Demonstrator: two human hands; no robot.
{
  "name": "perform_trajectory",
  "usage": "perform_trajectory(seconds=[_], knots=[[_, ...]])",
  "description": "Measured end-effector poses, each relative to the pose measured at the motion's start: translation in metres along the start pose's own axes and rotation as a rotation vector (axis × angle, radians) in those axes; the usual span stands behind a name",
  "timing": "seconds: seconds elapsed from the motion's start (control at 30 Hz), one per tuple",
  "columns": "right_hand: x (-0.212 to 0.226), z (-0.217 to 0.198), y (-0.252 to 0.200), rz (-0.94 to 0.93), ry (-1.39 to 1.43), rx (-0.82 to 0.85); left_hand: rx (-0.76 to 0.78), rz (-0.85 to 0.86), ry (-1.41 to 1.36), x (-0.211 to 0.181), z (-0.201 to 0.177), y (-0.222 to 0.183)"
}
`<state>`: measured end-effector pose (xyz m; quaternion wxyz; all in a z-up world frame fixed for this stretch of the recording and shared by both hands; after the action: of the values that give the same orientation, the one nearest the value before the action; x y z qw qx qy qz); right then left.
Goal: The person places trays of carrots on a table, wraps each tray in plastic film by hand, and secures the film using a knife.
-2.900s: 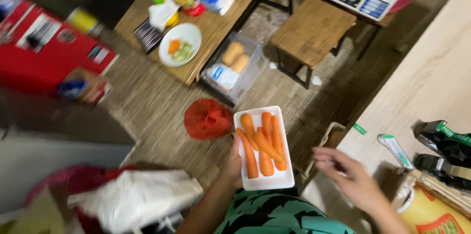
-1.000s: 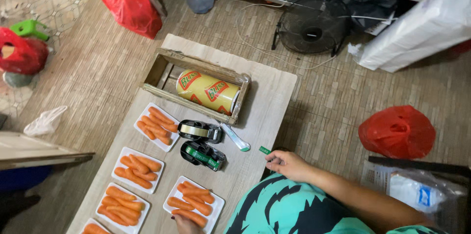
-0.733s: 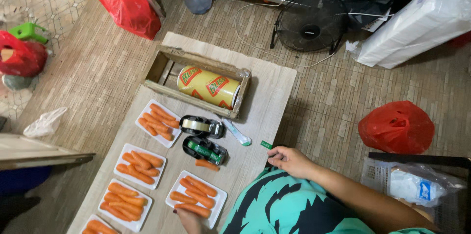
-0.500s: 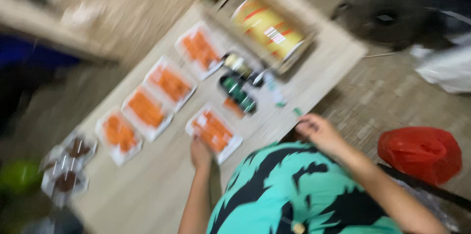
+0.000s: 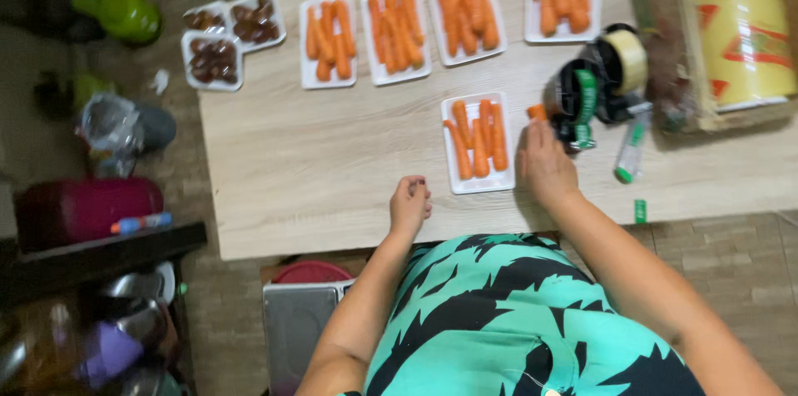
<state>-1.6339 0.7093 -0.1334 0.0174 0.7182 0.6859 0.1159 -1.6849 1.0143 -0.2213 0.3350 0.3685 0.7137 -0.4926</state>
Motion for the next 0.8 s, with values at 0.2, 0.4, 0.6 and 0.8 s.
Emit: perform_trajectory(seconds=[0.2, 0.4, 0.6, 0.8], knots=[[0.008, 0.027, 0.034, 0.052, -0.177, -0.039, -0.002, -0.064, -0.024, 0.027, -0.030, -0.036], [0.000, 0.034, 0.050, 0.065, 0.060, -0.052, -0.051, -0.076, -0.132, 0.067, -0.050, -0.045], [0.001, 0.038, 0.057, 0.281, 0.374, 0.122, -0.074, -0.059, -0.165, 0.073, -0.059, -0.048], [0.083, 0.018, 0.048, 0.158, 0.568, 0.292, -0.081, -0.040, -0.179, 0.076, -0.062, -0.045]])
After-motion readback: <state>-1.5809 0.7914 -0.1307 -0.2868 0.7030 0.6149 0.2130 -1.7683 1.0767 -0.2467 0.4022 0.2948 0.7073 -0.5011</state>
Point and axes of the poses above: each hand's wrist, its own y-axis towards the middle knuckle, its own z-axis out of the palm, x = y × z, the point moved 8 cm from there along y, towards the middle knuckle, and after that the axes turned 10 degrees about z, right-handed, at the moved point
